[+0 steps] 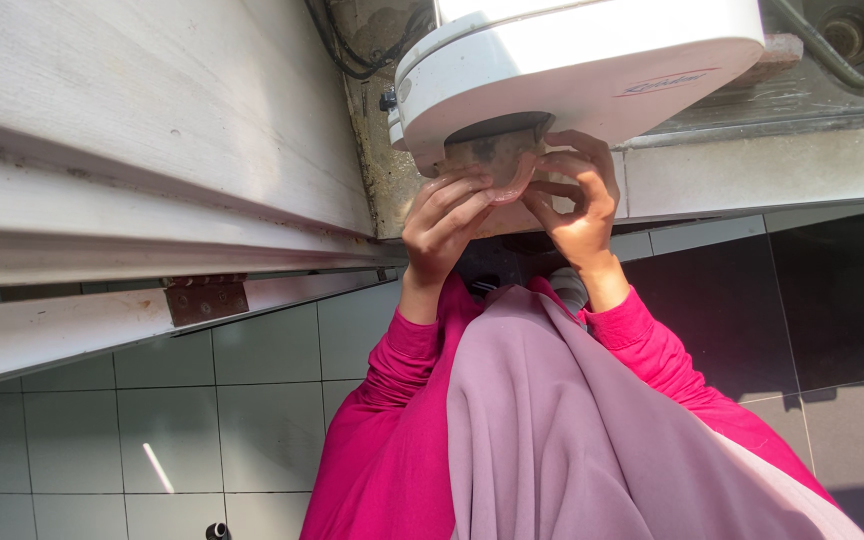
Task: The person holds a pink dental model with artificial teeth against a bench grinding machine, moving it to smooth and shape its edges. They then handle the model by hand at the sink-side bench, turn it over, and use a small hand tool on it before returning to the grinder.
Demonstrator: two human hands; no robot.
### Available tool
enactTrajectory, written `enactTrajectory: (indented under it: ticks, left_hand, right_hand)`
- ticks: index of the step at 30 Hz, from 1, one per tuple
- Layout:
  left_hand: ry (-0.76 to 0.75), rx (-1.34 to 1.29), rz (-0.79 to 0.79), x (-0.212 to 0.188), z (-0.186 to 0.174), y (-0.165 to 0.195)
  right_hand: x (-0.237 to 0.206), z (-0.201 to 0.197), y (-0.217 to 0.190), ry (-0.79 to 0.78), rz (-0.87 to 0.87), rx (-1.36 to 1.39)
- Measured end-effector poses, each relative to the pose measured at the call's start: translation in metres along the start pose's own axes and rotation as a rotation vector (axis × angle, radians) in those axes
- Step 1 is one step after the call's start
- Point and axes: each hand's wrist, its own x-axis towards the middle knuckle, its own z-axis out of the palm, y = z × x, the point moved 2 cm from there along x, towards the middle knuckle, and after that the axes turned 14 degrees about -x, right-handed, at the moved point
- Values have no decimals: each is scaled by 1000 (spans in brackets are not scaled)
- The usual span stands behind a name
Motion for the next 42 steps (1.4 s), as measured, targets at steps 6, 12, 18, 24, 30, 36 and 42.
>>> enactTrajectory:
  ticks: [6, 12, 18, 24, 30, 36, 42]
  left_hand:
    - [137, -122, -11, -9, 14, -3]
    - [126, 2, -73, -20, 10, -13]
    - [144, 134, -301, -31, 7, -31]
    - [104, 194, -385, -35, 10, -43]
    - [154, 213, -472, -39, 15, -48]
    - [152, 234, -427, -36, 14, -49]
    - [167, 135, -471, -34, 10, -49]
  right_hand:
    - [-1, -6, -5, 133, -151, -280]
    - [-4, -1, -3, 127, -6, -147]
    - [0, 1, 3, -78, 184, -185]
    - [6, 7, 12, -125, 220, -258]
    - [8, 12, 17, -123, 287, -230]
    - [9, 16, 14, -16, 123, -356]
    - [10, 17, 15, -48, 174, -320]
